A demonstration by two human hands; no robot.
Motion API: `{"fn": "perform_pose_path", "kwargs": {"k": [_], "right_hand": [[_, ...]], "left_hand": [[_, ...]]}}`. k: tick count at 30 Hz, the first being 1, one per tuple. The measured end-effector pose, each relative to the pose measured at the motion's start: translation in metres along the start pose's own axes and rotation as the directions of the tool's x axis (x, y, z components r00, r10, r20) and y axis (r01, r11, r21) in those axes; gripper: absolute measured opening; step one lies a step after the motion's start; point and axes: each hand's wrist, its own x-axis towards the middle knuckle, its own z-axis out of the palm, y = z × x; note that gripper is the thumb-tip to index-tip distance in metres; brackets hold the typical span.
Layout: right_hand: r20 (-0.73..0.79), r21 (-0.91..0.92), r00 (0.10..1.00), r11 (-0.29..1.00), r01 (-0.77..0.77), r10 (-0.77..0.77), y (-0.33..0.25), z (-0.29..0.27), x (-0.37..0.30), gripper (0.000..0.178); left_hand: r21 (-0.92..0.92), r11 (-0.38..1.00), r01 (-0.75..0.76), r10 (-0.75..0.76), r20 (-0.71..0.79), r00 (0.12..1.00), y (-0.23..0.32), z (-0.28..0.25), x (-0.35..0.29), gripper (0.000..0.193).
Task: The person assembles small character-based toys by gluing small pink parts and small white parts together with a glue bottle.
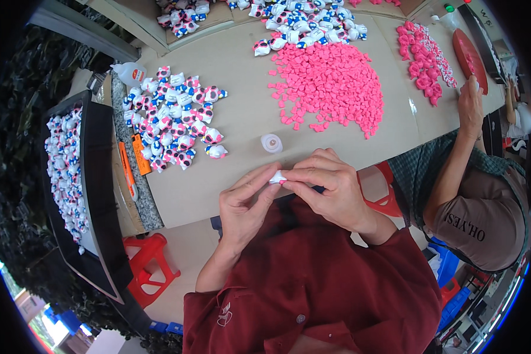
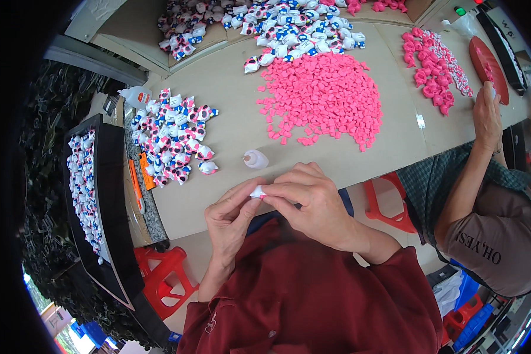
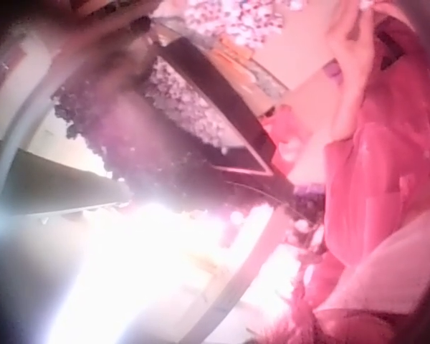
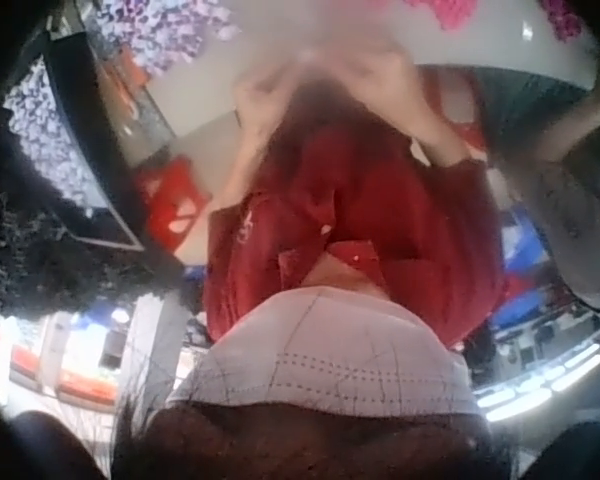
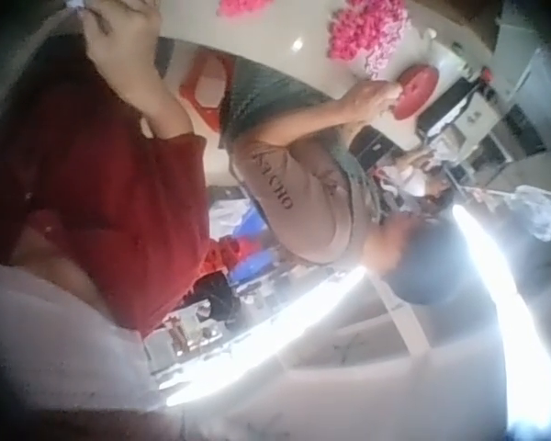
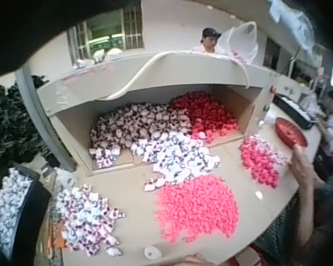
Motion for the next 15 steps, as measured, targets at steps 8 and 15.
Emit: {"fn": "perform_pose_path", "kwargs": {"k": [8,15], "right_hand": [[0.006,-0.033,1.000,0.999,0.020,-0.020,0.0031,-0.0029,0.0006,0.014],[0.011,-0.005,0.995,0.995,0.097,-0.097,0.0075,0.0024,-0.0005,0.019]], "left_hand": [[-0.093,0.995,0.043,-0.043,0.001,0.999,0.0047,0.0014,0.0002,0.033],[-0.097,0.995,0.030,-0.034,-0.042,0.999,0.0038,0.0063,0.0020,0.030]]}}
